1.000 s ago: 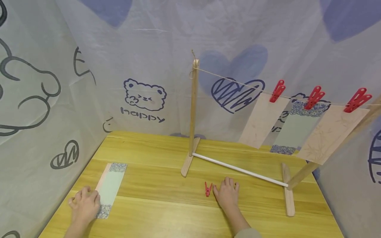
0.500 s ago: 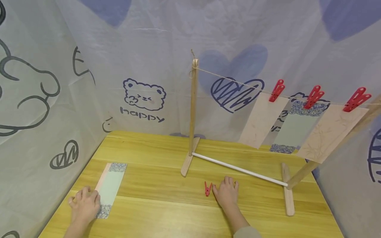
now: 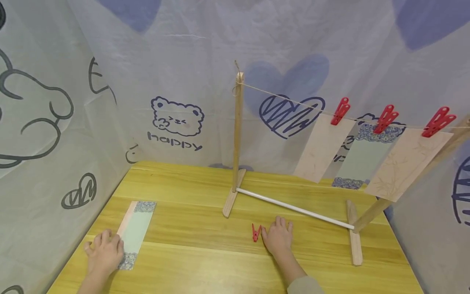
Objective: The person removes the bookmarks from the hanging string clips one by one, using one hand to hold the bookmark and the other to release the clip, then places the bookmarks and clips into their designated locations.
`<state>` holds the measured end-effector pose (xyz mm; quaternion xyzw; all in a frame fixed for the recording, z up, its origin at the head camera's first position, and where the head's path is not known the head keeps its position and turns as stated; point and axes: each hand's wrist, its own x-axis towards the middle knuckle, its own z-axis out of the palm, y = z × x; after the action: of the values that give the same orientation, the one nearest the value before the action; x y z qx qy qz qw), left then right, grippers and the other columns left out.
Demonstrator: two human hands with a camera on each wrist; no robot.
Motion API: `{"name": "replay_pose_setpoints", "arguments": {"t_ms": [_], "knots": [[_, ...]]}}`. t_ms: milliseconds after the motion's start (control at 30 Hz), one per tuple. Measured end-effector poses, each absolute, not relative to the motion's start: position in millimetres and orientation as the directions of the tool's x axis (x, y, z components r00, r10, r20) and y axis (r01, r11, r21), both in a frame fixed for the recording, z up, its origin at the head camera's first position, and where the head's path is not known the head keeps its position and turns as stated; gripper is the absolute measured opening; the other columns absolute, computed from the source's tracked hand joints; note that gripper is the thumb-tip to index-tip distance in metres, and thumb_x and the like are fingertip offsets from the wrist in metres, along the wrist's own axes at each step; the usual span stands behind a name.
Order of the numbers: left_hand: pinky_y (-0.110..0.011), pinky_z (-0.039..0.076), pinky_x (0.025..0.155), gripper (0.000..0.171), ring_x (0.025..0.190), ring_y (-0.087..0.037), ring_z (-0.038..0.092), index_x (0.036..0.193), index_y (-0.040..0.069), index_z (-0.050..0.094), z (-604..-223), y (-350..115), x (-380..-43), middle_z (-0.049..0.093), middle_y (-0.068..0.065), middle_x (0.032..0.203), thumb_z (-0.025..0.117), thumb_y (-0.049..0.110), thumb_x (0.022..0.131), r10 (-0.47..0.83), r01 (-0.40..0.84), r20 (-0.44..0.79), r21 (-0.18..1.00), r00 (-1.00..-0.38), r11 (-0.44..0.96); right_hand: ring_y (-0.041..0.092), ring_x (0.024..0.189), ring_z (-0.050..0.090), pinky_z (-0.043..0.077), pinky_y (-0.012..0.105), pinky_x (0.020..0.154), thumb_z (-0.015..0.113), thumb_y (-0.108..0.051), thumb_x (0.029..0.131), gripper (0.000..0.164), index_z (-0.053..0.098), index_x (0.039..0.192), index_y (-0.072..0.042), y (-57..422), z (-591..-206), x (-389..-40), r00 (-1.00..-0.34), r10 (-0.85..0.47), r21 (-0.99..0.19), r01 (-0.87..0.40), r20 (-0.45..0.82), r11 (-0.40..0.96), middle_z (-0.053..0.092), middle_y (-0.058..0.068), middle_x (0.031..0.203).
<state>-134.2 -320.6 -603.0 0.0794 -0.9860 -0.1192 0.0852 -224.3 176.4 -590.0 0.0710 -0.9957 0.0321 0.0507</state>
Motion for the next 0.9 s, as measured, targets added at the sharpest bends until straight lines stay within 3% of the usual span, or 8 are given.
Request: {"name": "replay_pose_setpoints", "arguments": {"t_ms": [900], "knots": [[-0.065, 0.010, 0.086, 0.025, 0.109, -0.046, 0.028, 0.099, -0.002, 0.052, -605.2, -321.1, -132.4, 0.036, -0.025, 0.115, 0.041, 0.020, 0.091, -0.184, -0.141, 0.156, 0.249, -0.971, 0.958, 0.035, 0.108, 0.041, 0.021, 0.055, 0.096, 0.044, -0.049, 0.091, 0.057, 0.061, 0.097, 0.005, 178.9, -589.7, -225.5, -0.989, -0.119, -0.073, -0.125, 0.087, 0.989, 0.050, 0.018, 0.110]]}}
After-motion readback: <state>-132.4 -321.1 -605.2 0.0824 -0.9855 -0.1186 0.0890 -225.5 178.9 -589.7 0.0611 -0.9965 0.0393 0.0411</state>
